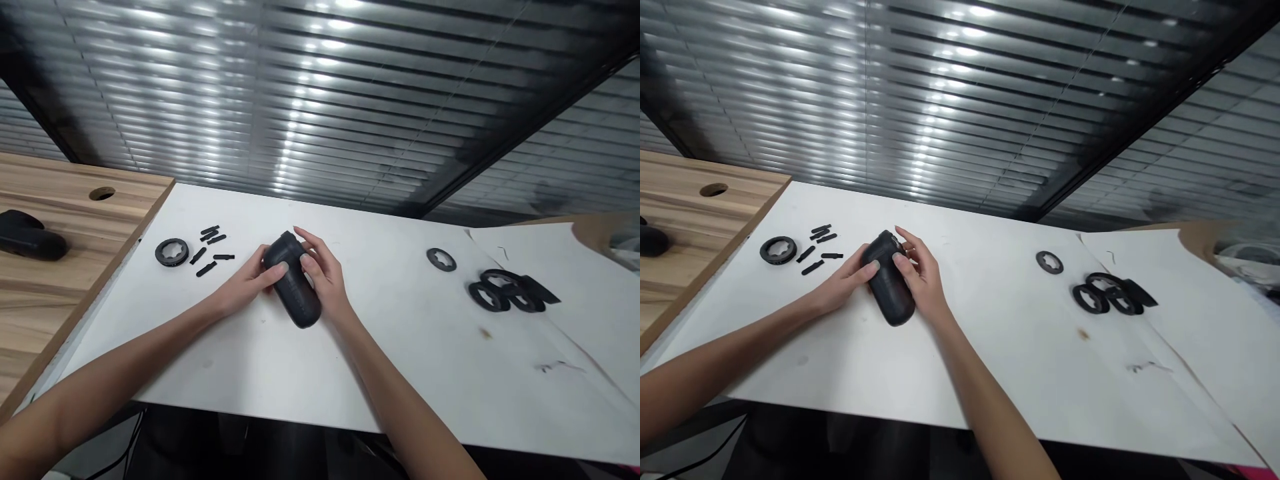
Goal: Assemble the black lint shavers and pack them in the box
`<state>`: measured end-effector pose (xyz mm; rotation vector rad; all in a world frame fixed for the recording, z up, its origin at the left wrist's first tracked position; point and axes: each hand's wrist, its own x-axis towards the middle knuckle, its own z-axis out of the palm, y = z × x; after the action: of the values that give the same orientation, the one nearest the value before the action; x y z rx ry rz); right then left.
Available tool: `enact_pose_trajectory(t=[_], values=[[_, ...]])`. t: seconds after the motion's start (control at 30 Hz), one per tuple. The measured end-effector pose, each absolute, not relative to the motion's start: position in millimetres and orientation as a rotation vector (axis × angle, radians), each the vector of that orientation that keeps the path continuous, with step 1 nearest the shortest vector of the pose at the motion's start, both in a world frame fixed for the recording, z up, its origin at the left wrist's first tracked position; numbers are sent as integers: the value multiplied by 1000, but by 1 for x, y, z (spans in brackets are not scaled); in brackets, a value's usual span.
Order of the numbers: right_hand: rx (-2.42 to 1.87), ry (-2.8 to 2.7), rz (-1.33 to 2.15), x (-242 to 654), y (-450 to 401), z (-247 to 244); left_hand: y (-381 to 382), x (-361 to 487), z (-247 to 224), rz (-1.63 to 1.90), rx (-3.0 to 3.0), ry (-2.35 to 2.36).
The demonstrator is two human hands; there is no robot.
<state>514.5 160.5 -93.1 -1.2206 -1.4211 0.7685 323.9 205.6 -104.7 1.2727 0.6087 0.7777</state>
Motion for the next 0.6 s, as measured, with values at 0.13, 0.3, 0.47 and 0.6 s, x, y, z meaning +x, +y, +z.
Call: enact_pose_trajectory(t=[0.13, 0.3, 0.47, 0.6], values=[[-1244, -1395, 908, 521, 165, -90, 207, 324, -100, 810, 1255, 565], [-1277, -1261, 900, 520, 169, -90, 202, 326, -100, 1028, 1344, 587], [-1313, -1033, 828, 505, 166, -94, 190, 329, -109, 1056, 1840, 470], [-1263, -922, 748, 500, 164, -98, 178, 333, -111, 958, 2036, 611]])
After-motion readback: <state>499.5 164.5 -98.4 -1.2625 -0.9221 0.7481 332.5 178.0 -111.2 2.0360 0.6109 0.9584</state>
